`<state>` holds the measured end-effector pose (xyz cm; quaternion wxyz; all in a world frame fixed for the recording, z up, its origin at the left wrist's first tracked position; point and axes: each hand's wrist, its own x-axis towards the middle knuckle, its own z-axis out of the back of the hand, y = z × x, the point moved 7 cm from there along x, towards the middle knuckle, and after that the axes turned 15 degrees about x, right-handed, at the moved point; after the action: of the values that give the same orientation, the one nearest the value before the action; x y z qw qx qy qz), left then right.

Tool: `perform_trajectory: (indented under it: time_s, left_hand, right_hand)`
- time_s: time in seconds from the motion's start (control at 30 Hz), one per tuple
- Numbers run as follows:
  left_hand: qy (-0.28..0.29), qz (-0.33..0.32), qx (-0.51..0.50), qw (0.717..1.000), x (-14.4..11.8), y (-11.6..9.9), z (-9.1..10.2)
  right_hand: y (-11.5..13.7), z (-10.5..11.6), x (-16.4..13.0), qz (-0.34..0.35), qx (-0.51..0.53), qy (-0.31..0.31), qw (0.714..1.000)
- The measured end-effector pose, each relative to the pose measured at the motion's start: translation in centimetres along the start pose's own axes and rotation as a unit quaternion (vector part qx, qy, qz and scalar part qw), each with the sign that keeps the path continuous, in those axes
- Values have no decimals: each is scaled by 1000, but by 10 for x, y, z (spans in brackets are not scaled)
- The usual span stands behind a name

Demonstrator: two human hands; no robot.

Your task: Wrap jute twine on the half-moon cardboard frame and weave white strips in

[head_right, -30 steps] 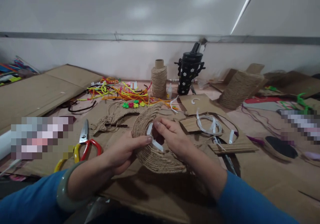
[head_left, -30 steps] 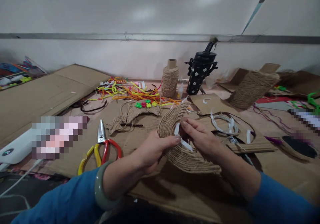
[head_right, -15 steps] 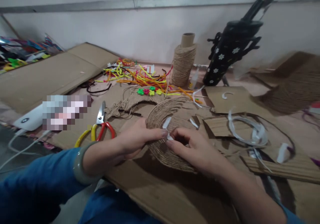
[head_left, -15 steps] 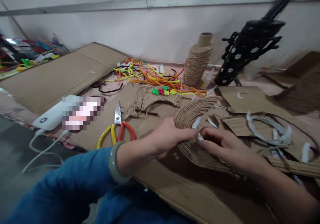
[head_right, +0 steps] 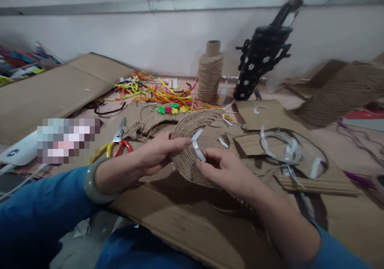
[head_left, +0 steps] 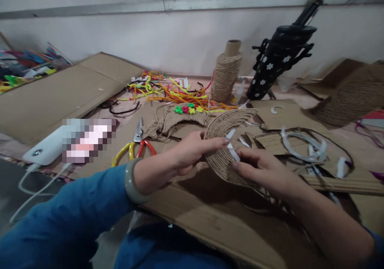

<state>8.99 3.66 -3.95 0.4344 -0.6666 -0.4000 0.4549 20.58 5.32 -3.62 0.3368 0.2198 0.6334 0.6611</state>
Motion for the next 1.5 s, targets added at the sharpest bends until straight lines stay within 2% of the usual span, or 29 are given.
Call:
perform_trajectory:
  time_s: [0.17,0.27,0.43,0.57,0.77,1.1,1.27,1.4,1.5]
  left_hand:
    - [-26,20,-7,999,-13,9,-2]
    - [-34,28,-24,999,-15,13,-2]
    - [-38,24,-36,998,-17,13,1]
    - [-36,20,-26,999,-17,13,1]
    - [-35,22,-37,998,-16,15,3]
    - [-13,45,-28,999,-15,23,-3]
    - [-16,61,-13,998,-12,26,-1]
    - [-35,59,-27,997,-11,26,4]
    - [-60,38,-43,997,-11,23,9]
  right_hand:
    - [9,-4,-5,37,-52,-16,998]
    - [12,-5,-7,36,-88,-24,995]
    - [17,1,-2,38,-46,-84,995]
    - [18,-4,8,36,-8,-87,996]
    - [24,-6,10,65,-74,-121,988]
    - [9,-4,14,24,-30,-129,991]
    - [4,-2,17,21,-43,-158,986]
    - [8,-5,15,37,-14,-116,992]
    - [13,-2,11,75,-42,-98,991]
